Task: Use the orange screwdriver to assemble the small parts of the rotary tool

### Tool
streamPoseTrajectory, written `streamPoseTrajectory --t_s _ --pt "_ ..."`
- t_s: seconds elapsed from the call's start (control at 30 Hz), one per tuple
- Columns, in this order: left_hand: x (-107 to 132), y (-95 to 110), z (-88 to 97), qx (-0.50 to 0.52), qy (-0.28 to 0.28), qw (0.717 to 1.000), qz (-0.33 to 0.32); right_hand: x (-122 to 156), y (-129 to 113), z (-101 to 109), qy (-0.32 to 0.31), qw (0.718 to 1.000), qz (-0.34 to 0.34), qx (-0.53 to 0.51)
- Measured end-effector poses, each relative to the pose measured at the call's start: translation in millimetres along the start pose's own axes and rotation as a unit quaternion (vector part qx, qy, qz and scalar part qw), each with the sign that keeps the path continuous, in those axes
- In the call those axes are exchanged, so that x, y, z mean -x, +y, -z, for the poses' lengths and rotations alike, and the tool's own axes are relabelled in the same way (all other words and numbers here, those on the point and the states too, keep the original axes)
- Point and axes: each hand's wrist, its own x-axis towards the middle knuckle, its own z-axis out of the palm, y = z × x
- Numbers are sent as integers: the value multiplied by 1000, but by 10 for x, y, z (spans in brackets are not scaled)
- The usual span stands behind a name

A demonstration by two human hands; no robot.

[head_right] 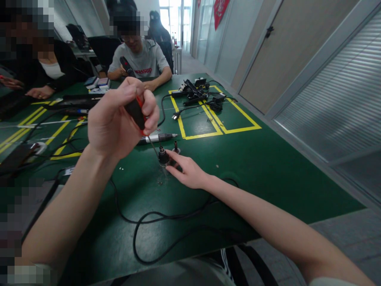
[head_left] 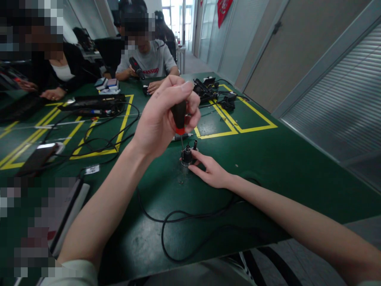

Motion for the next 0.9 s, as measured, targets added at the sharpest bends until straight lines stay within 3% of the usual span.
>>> streamPoseTrajectory --t_s 0.23,0.53,0.7,0.9 --pt "-3 21 38 -4 -42 999 10 2 6 -4 5 1000 7 6" --pt "18 -16 4 -12 -23 1000 1 7 4 3 3 1000 -2 14" --pt "7 25 36 -1 -59 998 31 12 20 -5 3 1000 3 10" --pt "-4 -4 54 24 -50 998 20 10 12 -8 5 1000 -2 12"
